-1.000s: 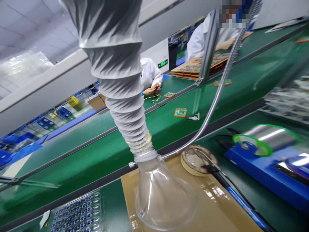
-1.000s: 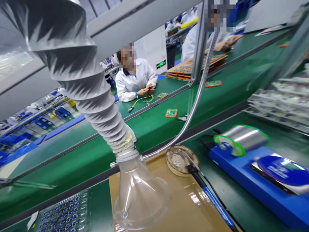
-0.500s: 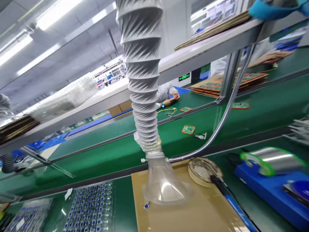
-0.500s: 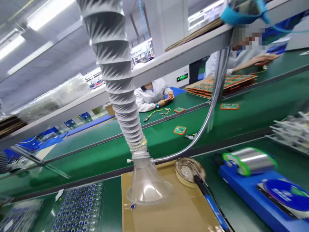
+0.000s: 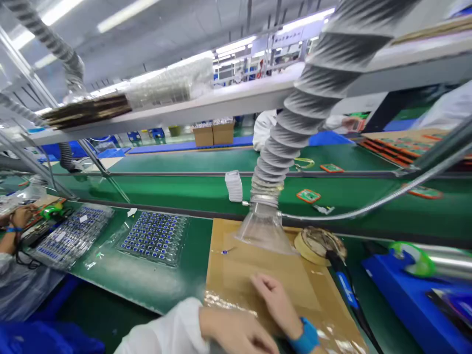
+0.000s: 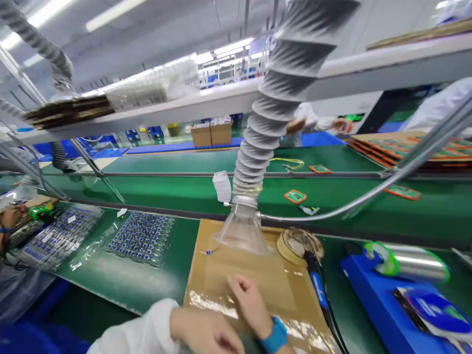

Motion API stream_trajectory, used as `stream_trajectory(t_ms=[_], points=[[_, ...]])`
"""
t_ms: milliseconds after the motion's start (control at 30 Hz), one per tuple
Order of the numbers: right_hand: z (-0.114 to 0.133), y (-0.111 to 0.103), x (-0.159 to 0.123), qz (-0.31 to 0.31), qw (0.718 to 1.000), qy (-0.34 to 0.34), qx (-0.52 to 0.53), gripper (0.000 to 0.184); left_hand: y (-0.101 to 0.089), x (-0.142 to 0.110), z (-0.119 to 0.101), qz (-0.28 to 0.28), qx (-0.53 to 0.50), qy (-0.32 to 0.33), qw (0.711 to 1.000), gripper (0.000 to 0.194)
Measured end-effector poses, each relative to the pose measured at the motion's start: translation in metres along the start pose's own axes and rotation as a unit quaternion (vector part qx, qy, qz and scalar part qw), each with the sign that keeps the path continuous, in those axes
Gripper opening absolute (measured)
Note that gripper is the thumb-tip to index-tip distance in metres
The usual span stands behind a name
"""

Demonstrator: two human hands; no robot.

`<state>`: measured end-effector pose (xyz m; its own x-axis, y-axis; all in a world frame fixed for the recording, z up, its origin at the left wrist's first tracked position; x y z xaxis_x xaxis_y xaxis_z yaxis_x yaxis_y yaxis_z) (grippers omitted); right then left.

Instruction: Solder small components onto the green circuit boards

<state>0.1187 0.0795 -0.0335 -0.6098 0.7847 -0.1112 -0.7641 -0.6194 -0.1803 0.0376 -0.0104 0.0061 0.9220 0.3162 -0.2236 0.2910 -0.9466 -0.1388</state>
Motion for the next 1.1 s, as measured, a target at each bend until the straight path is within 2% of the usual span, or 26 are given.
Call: stream_trajectory(t_ms=[67,100,133,167,233,300,400,633,733,800,867,933,1033,1067,1100], points=[[-0.007,-0.027,-0.022,-0.085,0.994,-0.006,-0.065,0.064,-0.040,-0.024,0.014,-0.126,0.073,-0.080,0.986,0.031],[-0.010,-0.037,-0.032,-0.116,0.988,-0.015,-0.098,0.063,-0.064,-0.036,0.020,-0.209,0.138,-0.138,0.958,0.037],[-0.011,-0.046,-0.041,-0.146,0.980,-0.027,-0.130,0.061,-0.087,-0.049,0.022,-0.299,0.211,-0.180,0.913,0.039],[-0.013,-0.052,-0.048,-0.170,0.972,-0.037,-0.160,0.060,-0.107,-0.057,0.023,-0.355,0.269,-0.205,0.872,0.037],[-0.015,-0.061,-0.056,-0.209,0.955,-0.051,-0.203,0.057,-0.135,-0.062,0.027,-0.402,0.325,-0.222,0.827,0.020],[-0.017,-0.063,-0.058,-0.223,0.949,-0.055,-0.216,0.054,-0.154,-0.059,0.035,-0.414,0.330,-0.232,0.816,0.006],[-0.021,-0.061,-0.054,-0.217,0.954,-0.050,-0.199,0.051,-0.167,-0.050,0.045,-0.408,0.323,-0.238,0.820,0.015],[-0.024,-0.064,-0.053,-0.219,0.970,-0.029,-0.100,0.053,-0.175,-0.040,0.057,-0.440,0.227,-0.184,0.849,0.007],[-0.029,-0.070,-0.055,-0.254,0.967,-0.021,-0.014,0.058,-0.174,-0.045,0.063,-0.447,0.202,-0.169,0.855,0.013],[-0.032,-0.076,-0.055,-0.289,0.955,-0.019,0.062,0.059,-0.176,-0.053,0.068,-0.471,0.134,-0.141,0.860,0.017],[-0.032,-0.083,-0.052,-0.323,0.936,-0.025,0.136,0.056,-0.186,-0.062,0.073,-0.503,0.019,-0.092,0.859,0.024],[-0.032,-0.092,-0.047,-0.361,0.905,-0.042,0.221,0.051,-0.205,-0.065,0.074,-0.517,-0.076,-0.049,0.852,0.035],[-0.036,-0.107,-0.044,-0.437,0.815,-0.090,0.370,0.039,-0.245,-0.050,0.062,-0.494,-0.088,-0.040,0.864,0.047],[-0.038,-0.111,-0.044,-0.459,0.787,-0.104,0.399,0.044,-0.260,-0.040,0.057,-0.482,-0.084,-0.044,0.871,0.047],[-0.040,-0.116,-0.045,-0.475,0.772,-0.111,0.407,0.055,-0.275,-0.028,0.052,-0.469,-0.076,-0.048,0.879,0.046]])
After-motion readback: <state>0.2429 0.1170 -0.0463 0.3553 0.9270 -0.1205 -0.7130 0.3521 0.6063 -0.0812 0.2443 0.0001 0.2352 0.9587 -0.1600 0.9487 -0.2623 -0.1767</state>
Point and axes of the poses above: each hand's wrist, its own x-axis towards the middle knuckle, its own y-axis out of the palm, z = x × y, the point moved 6 cm from there along x, towards the middle knuckle, and after that the axes turned 14 degrees about z, right-handed, at the moved point
